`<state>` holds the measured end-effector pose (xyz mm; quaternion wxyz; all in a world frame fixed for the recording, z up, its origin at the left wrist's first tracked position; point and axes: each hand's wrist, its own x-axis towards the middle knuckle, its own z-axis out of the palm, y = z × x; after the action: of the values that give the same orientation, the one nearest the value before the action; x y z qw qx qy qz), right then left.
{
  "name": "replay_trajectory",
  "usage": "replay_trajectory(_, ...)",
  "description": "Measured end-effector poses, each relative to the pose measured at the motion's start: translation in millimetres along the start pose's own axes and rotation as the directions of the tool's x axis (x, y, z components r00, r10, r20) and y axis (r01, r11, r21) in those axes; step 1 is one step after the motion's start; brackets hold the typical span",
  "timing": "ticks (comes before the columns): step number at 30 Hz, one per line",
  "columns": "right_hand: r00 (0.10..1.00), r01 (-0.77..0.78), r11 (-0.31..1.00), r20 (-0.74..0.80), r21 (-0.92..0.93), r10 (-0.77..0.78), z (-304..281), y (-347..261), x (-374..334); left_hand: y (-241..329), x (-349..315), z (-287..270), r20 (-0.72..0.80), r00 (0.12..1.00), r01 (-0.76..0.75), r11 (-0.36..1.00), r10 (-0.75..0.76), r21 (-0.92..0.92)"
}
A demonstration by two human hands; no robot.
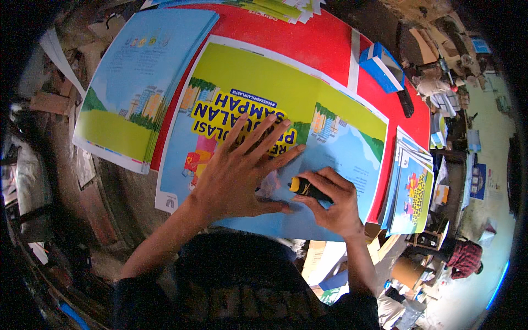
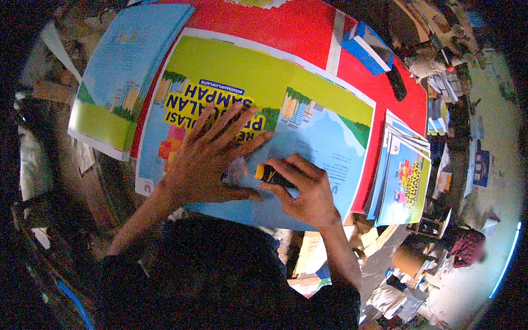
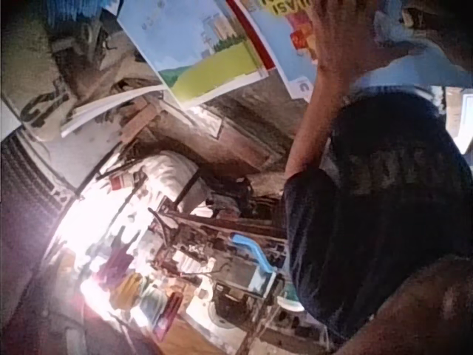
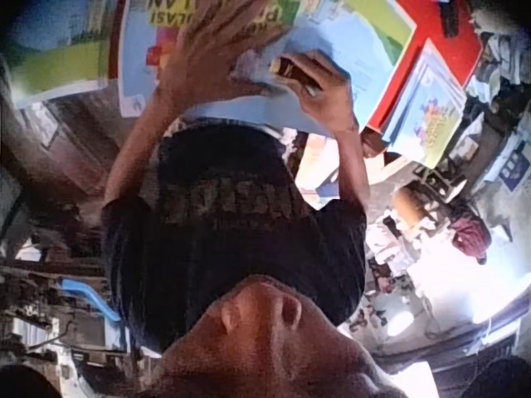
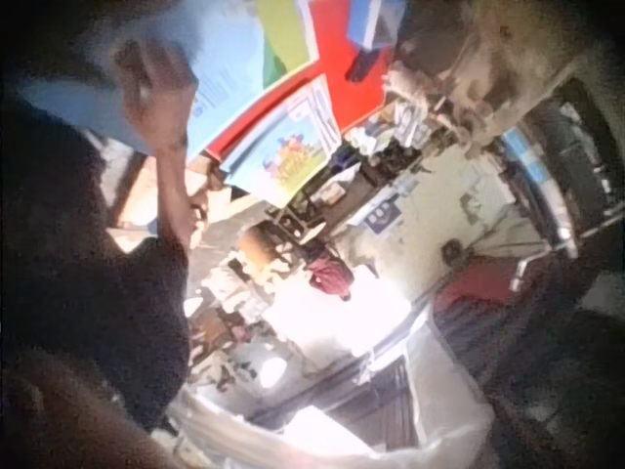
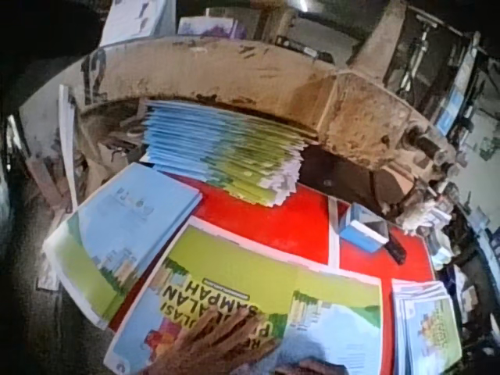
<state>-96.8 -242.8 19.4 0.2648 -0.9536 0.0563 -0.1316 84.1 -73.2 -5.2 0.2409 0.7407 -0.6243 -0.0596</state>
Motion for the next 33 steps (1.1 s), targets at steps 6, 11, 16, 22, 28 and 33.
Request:
replay_trajectory(6,0.783,-0.604,0.589,0.264,0.537,0.563,-24,8,14,0,2,1,0.025,1.000,0.012,1.000,-0.012,-0.002)
replay_trajectory(11,0.885,-0.381,0.872,-0.152,0.308,0.441,-44,65,74,1,1,-3,0.047,0.999,0.020,0.998,-0.023,0.063)
replay_trajectory(16,0.937,-0.029,0.993,-0.349,-0.111,-0.012,-60,150,129,4,4,-1,0.057,0.998,-0.003,0.998,0.000,0.058)
replay_trajectory(22,0.962,-0.044,0.994,-0.263,0.099,0.068,-31,67,87,-1,-3,-3,0.080,0.995,0.061,0.997,-0.064,0.038)
replay_trajectory(28,0.999,-0.007,0.981,0.033,0.194,0.001,-3,23,43,2,6,-9,0.077,0.996,0.053,0.998,-0.051,-0.016)
replay_trajectory(33,0.988,0.156,0.985,0.024,-0.080,-0.154,-4,29,45,29,-30,4,0.022,1.000,-0.006,0.998,0.007,-0.066)
